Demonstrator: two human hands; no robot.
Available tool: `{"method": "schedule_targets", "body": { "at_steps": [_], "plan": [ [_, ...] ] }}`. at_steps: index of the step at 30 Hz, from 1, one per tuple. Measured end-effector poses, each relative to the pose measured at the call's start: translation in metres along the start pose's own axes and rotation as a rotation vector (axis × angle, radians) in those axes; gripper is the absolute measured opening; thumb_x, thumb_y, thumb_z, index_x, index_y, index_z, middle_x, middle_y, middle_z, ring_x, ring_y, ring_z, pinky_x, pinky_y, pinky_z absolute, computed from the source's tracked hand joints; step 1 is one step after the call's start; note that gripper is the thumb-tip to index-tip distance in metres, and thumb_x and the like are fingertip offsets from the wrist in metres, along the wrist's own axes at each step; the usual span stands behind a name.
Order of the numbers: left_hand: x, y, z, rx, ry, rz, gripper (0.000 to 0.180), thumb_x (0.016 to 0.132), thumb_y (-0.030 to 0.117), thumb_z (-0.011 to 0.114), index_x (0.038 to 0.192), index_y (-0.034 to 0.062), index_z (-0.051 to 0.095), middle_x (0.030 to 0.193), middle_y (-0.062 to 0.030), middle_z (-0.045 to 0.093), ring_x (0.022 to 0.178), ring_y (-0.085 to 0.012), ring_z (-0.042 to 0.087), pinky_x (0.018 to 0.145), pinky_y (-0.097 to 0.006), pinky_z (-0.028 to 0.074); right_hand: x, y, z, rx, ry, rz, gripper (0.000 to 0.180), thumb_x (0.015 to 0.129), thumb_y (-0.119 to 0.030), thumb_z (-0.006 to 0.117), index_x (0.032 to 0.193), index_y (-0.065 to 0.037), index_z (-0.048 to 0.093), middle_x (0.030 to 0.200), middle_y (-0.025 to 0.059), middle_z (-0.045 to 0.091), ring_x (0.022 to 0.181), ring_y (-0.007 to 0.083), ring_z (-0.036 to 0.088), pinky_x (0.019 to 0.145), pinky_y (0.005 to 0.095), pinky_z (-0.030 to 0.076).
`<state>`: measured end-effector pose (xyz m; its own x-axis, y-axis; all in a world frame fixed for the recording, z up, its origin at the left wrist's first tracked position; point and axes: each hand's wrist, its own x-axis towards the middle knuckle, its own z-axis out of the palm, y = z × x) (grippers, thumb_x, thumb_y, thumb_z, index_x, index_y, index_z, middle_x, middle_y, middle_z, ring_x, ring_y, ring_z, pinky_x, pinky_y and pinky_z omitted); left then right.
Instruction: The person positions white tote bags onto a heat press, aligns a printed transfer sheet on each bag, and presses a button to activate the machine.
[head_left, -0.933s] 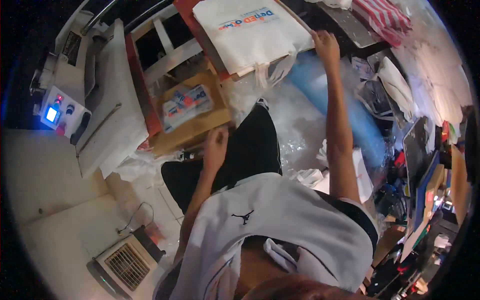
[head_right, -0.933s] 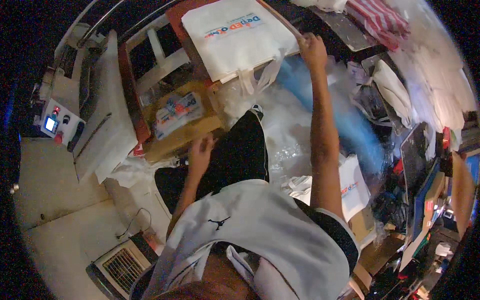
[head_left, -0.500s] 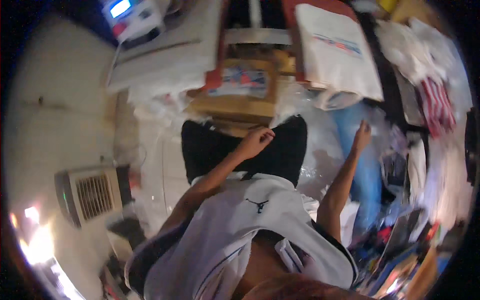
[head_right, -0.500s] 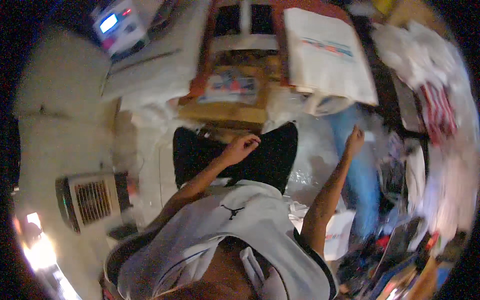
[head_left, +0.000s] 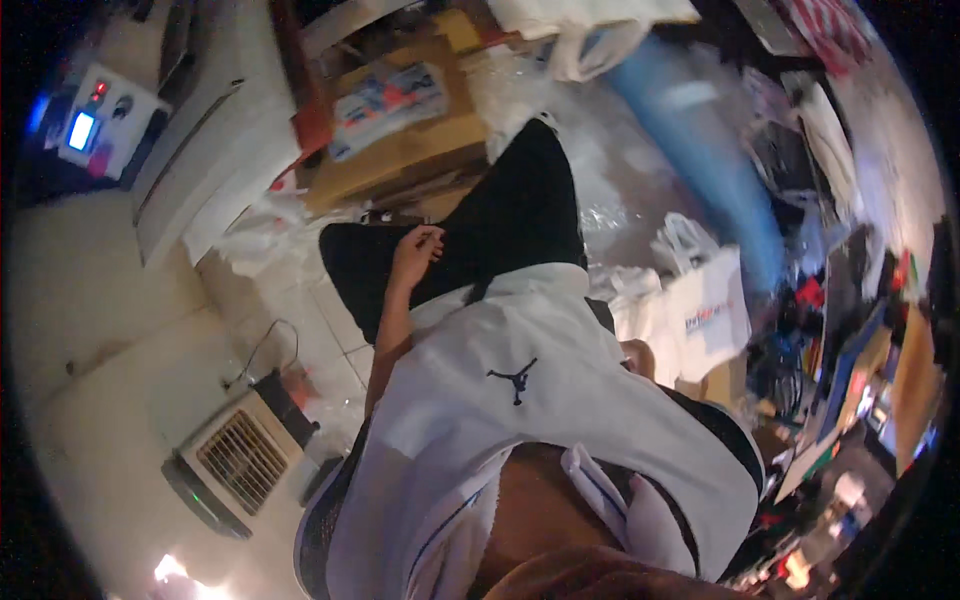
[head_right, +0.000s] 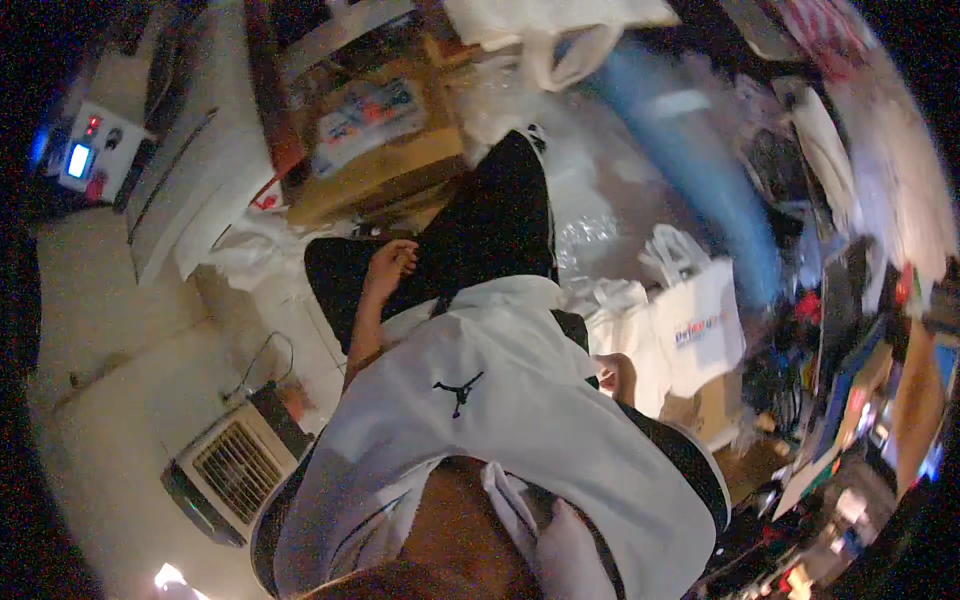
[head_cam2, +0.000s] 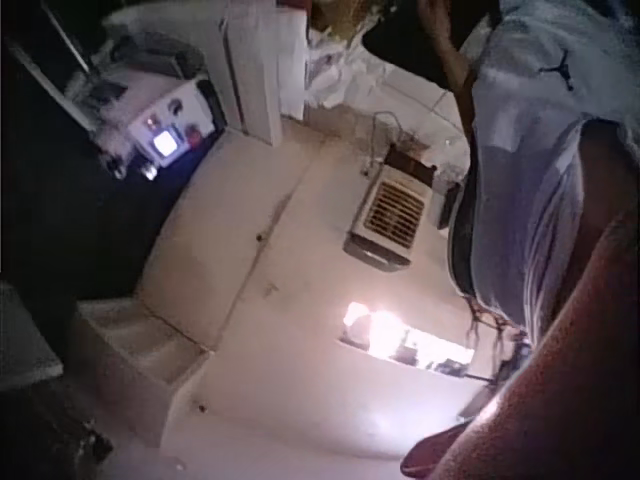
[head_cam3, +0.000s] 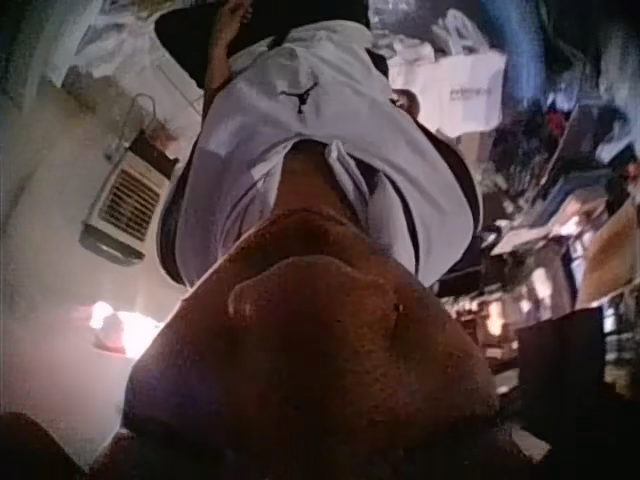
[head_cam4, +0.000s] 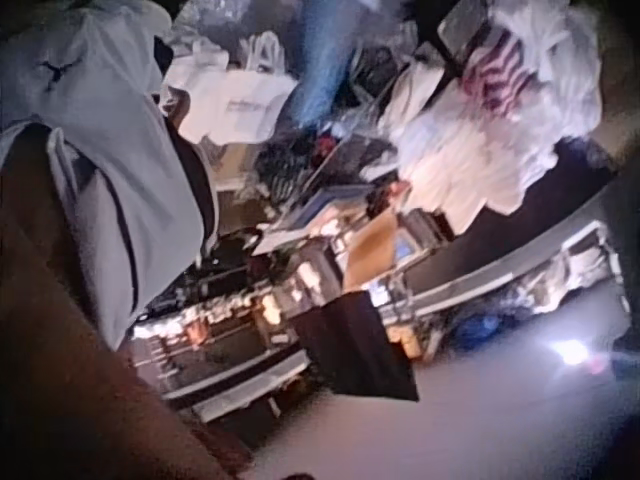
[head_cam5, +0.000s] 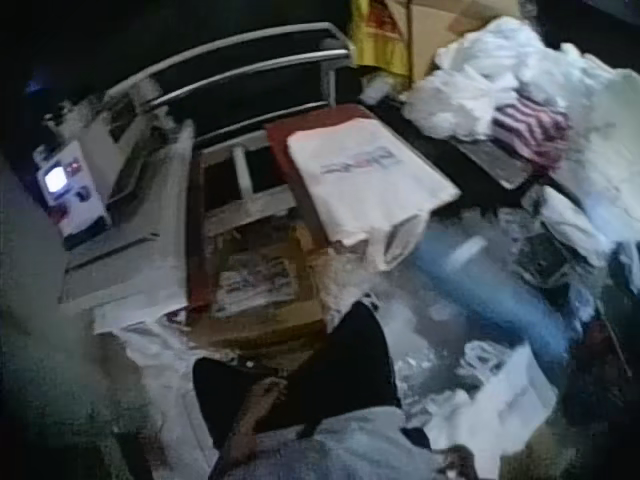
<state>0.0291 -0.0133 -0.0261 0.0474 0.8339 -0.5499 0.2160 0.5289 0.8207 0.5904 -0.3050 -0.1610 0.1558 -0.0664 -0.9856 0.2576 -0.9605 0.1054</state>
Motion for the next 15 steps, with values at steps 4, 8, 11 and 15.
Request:
{"method": "schedule_targets", "body": {
  "at_steps": [4,8,11,15],
  "plan": [
    [0.013,0.003,-0.001,0.05,-0.064,-0.051,0.02,0.1,0.018,0.059,0.111,0.004,0.068,0.085,-0.0047,0.065,0.074,-0.0113,0.061,0.065,-0.027,0.051,0.002,0.024,0.058,-0.05,0.13,-0.261,0.042,0.095,-0.044,0.056,0.09,-0.003,0.067,0.077,0.0162,0.068,0.069,0.0269,0.066,0.059,0.0449,0.053],
    [0.022,0.024,0.005,0.094,-0.123,-0.006,0.02,0.098,0.02,0.061,0.111,0.0056,0.069,0.083,-0.0038,0.064,0.071,-0.0107,0.06,0.063,-0.026,0.05,0.023,0.018,0.071,-0.177,0.34,-0.507,0.04,0.093,-0.043,0.058,0.088,-0.004,0.066,0.081,0.017,0.069,0.069,0.0309,0.067,0.062,0.0458,0.053],
    [0.028,0.007,0.009,0.079,-0.179,0.022,0.023,0.097,0.024,0.063,0.112,0.007,0.07,0.081,-0.0032,0.062,0.069,-0.0101,0.059,0.062,-0.026,0.049,0.043,0.045,0.039,-0.478,0.723,-0.779,0.038,0.091,-0.042,0.06,0.086,-0.005,0.065,0.084,0.0176,0.07,0.07,0.0339,0.067,0.063,0.0465,0.053],
    [0.021,0.012,-0.003,0.127,-0.114,-0.02,0.025,0.098,0.027,0.062,0.112,0.0082,0.07,0.084,-0.002,0.063,0.071,-0.0097,0.059,0.064,-0.025,0.049,-0.08,-0.057,0.056,-0.364,1.101,-0.485,0.038,0.082,-0.034,0.069,0.107,-0.007,0.06,0.104,0.0208,0.062,0.098,0.0417,0.061,0.079,0.0522,0.052]
  ]
}}
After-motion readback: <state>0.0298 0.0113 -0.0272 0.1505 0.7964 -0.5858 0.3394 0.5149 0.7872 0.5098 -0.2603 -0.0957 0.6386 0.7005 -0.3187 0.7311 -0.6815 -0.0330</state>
